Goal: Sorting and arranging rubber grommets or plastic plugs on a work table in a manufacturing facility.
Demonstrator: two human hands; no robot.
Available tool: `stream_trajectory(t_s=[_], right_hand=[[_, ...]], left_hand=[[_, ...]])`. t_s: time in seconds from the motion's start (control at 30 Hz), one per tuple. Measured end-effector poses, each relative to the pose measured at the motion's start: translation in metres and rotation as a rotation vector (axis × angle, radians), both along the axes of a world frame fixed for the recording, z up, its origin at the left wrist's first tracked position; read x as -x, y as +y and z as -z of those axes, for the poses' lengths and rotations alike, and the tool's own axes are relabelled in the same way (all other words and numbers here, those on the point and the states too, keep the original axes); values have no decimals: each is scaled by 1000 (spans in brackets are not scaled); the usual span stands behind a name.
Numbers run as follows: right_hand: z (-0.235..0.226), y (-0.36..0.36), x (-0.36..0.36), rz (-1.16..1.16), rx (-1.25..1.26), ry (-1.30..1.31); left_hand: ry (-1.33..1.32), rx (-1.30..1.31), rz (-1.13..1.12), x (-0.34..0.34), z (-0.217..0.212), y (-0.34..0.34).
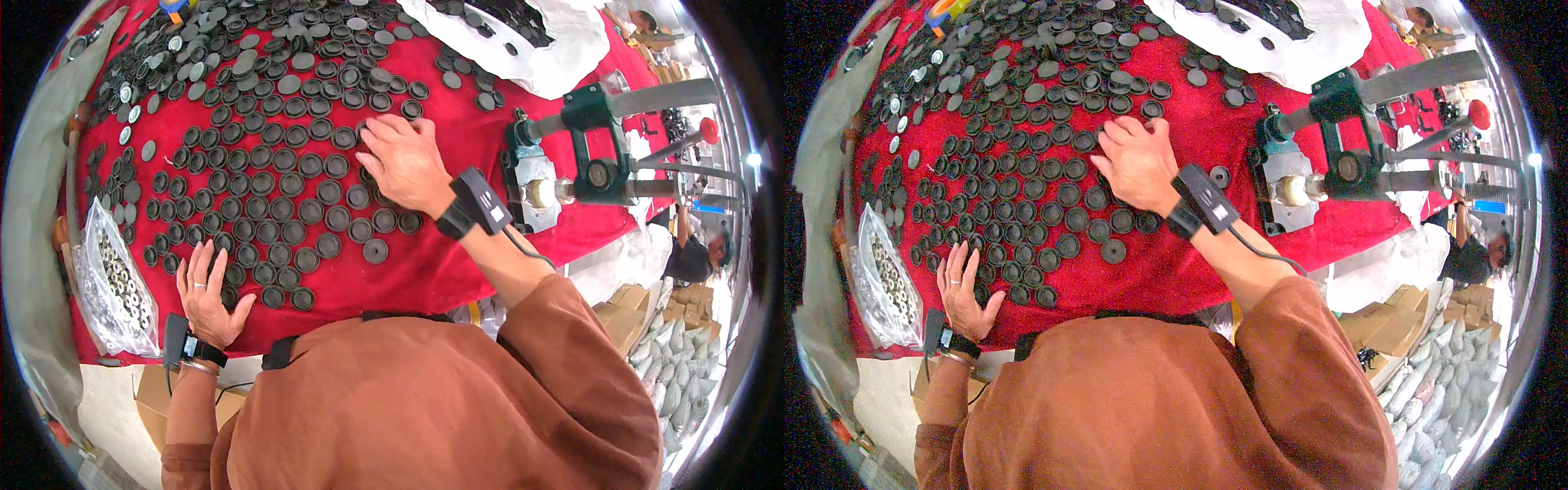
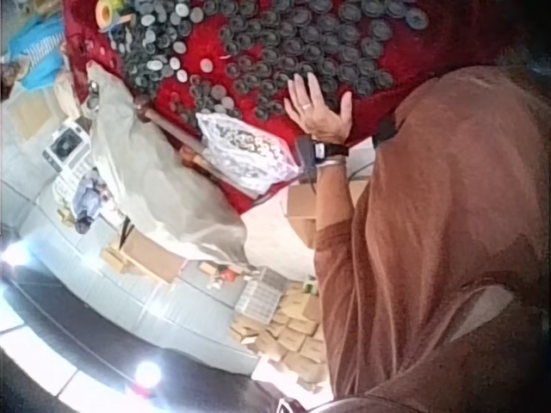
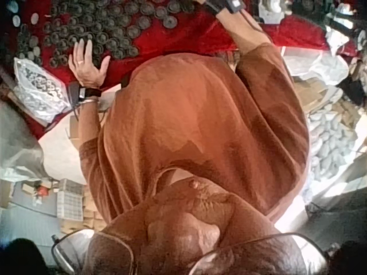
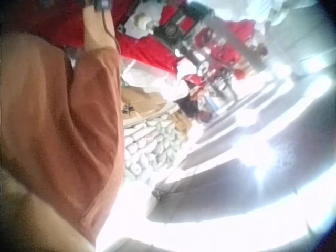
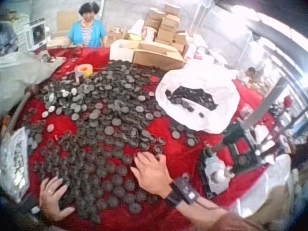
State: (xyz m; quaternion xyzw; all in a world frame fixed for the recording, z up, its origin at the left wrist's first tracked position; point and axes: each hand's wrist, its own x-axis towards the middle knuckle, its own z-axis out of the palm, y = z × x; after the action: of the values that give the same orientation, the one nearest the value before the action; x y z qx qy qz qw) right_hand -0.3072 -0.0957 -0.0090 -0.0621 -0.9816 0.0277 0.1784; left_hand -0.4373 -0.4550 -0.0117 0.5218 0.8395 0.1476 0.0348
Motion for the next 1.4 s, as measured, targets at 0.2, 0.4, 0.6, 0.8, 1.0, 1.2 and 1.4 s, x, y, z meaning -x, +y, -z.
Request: stream_trajectory(t_s=[0.2, 0.4, 0.6, 0.8, 1.0, 1.2, 1.4], right_hand=[[2, 18, 15, 153, -168, 145], [-18, 9, 8, 116, 12, 118], [0, 15, 34, -18, -199, 0], [-2, 13, 55, 0, -141, 18], [2, 17, 46, 3, -231, -124], [7, 25, 47, 98, -256, -31], [9, 32, 63, -2, -343, 56]], left_hand=[[11, 5, -10, -1, 0, 0], [12, 4, 5, -1, -1, 1], [10, 17, 2, 0, 0, 0], [12, 20, 1, 1, -1, -1], [-4, 9, 5, 1, -1, -1], [-2, 19, 13, 2, -2, 0], [-1, 22, 12, 1, -1, -1]])
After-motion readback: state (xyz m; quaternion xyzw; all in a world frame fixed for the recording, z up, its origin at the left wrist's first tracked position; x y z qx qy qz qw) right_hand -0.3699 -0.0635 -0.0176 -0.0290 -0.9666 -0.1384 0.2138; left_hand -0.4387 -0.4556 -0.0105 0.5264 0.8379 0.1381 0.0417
